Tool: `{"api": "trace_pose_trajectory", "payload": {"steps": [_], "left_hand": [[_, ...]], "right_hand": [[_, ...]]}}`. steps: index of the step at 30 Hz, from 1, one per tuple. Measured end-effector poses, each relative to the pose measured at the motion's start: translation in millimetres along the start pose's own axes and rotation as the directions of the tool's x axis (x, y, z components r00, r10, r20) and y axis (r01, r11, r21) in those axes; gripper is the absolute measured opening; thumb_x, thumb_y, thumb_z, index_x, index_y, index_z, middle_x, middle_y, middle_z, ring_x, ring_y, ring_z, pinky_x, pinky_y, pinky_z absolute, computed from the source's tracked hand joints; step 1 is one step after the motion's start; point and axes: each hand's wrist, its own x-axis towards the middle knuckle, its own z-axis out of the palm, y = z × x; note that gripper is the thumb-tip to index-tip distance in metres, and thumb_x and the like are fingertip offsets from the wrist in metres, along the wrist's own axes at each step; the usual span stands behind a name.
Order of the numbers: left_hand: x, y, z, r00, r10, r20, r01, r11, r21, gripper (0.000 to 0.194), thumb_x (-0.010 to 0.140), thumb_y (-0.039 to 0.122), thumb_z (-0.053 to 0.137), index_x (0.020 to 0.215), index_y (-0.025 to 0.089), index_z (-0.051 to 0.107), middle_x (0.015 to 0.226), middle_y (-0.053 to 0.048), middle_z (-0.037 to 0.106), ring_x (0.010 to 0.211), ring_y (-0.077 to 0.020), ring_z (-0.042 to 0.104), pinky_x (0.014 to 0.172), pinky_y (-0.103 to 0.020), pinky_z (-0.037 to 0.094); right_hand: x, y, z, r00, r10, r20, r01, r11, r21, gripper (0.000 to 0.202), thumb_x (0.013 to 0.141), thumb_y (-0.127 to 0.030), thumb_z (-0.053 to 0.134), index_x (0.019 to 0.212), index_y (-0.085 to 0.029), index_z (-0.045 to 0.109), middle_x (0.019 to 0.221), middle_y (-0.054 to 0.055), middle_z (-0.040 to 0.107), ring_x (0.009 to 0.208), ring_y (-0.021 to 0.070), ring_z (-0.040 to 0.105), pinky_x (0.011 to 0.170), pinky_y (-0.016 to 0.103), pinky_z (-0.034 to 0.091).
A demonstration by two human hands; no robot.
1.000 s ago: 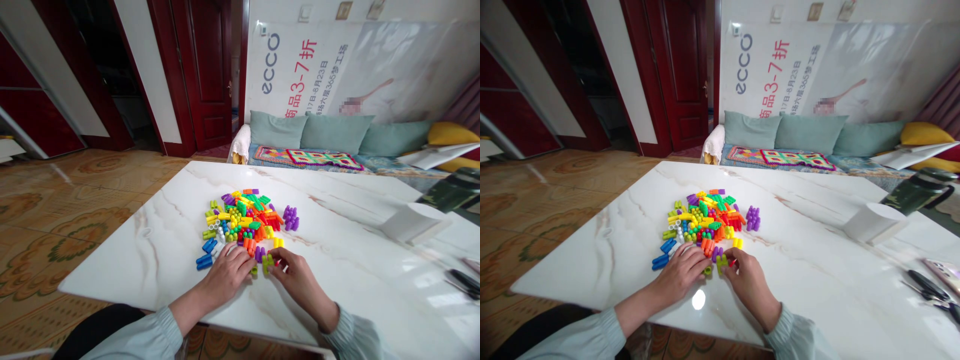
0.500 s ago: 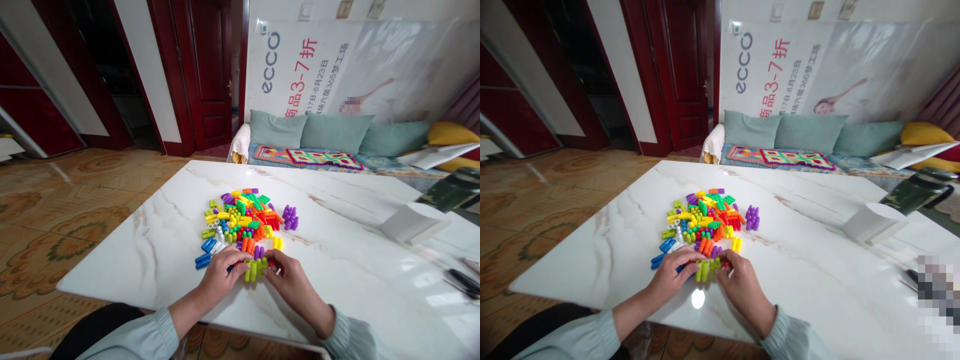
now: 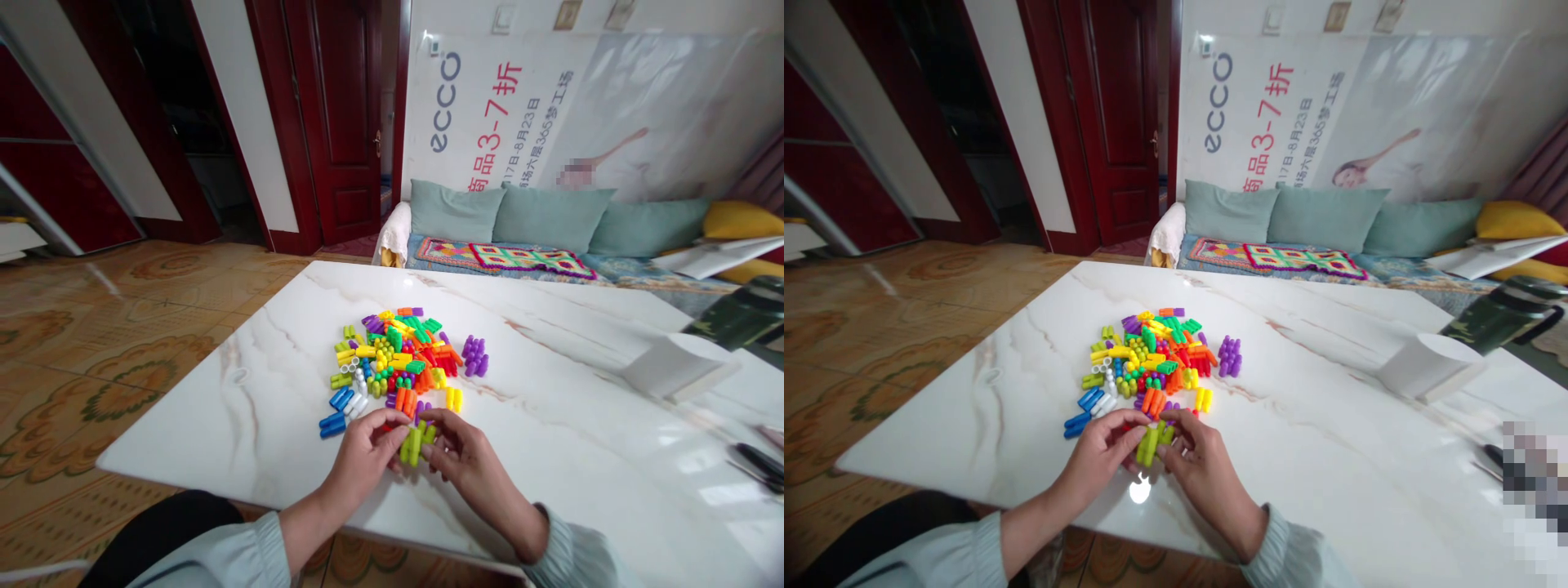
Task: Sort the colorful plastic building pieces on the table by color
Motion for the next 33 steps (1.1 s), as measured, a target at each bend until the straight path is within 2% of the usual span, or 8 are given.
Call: {"api": "trace_pose_trajectory", "payload": {"steps": [4,8,12,20,23,27,33], "left_hand": [[1.2,2.5,-0.1,0.989,-0.141,0.049,0.148,0.967,-0.209,0.042,0.074,0.048,0.073,0.097,0.014,0.068,0.091,-0.007,0.069,0.072,-0.0186,0.066,0.056,-0.027,0.058],[-0.3,8.3,-3.1,0.981,-0.174,0.086,0.193,0.922,-0.336,0.043,0.070,0.042,0.080,0.099,0.014,0.068,0.095,-0.007,0.070,0.077,-0.0171,0.067,0.066,-0.028,0.058],[-1.9,7.8,-5.6,0.976,-0.181,0.122,0.216,0.890,-0.402,0.047,0.068,0.036,0.084,0.105,0.014,0.066,0.097,-0.008,0.070,0.080,-0.0161,0.067,0.072,-0.028,0.057],[0.0,0.3,-5.7,0.974,-0.129,0.185,0.191,0.911,-0.367,0.056,0.059,0.022,0.089,0.107,0.016,0.061,0.101,-0.007,0.070,0.086,-0.0181,0.068,0.073,-0.025,0.053],[2.2,0.0,-4.9,0.975,-0.127,0.180,0.183,0.922,-0.342,0.056,0.058,0.021,0.089,0.105,0.015,0.060,0.095,-0.006,0.070,0.082,-0.0173,0.068,0.072,-0.025,0.052],[4.0,-0.6,-4.5,0.986,-0.056,0.159,0.103,0.947,-0.303,0.053,0.055,0.020,0.089,0.099,0.015,0.060,0.088,-0.004,0.068,0.075,-0.0144,0.065,0.067,-0.023,0.051],[1.1,-3.2,-2.9,0.983,-0.001,0.184,0.045,0.972,-0.232,0.050,0.061,0.023,0.086,0.101,0.016,0.057,0.083,-0.002,0.067,0.075,-0.0152,0.064,0.063,-0.022,0.051]], "right_hand": [[1.7,2.2,3.9,0.995,0.094,0.029,-0.098,0.978,0.186,0.040,0.075,-0.034,0.068,0.109,-0.017,0.054,0.071,-0.002,0.061,0.053,0.0105,0.057,0.047,0.022,0.043],[4.9,1.8,0.9,0.990,0.141,0.026,-0.142,0.934,0.328,0.045,0.066,-0.039,0.078,0.099,-0.017,0.055,0.071,-0.002,0.062,0.054,0.0102,0.058,0.045,0.020,0.041],[5.3,1.3,-3.5,0.987,0.157,0.033,-0.157,0.900,0.406,0.044,0.064,-0.039,0.082,0.093,-0.015,0.058,0.072,0.000,0.064,0.058,0.0096,0.058,0.048,0.019,0.042],[3.5,5.5,-3.2,0.986,0.168,0.006,-0.152,0.872,0.465,0.046,0.065,-0.046,0.082,0.094,-0.015,0.063,0.071,0.001,0.064,0.057,0.0103,0.057,0.050,0.023,0.045],[3.4,6.5,-4.1,0.984,0.177,-0.003,-0.155,0.874,0.460,0.049,0.063,-0.047,0.083,0.095,-0.015,0.063,0.068,0.000,0.063,0.056,0.0107,0.057,0.050,0.023,0.045],[4.4,8.0,-5.7,0.986,0.169,-0.007,-0.150,0.893,0.425,0.053,0.061,-0.049,0.083,0.095,-0.015,0.062,0.065,-0.001,0.062,0.053,0.0099,0.056,0.048,0.022,0.043],[4.6,4.4,-5.7,0.985,0.170,0.015,-0.165,0.929,0.331,0.056,0.057,-0.056,0.082,0.090,-0.016,0.061,0.060,-0.003,0.059,0.051,0.0107,0.054,0.047,0.022,0.041]]}}
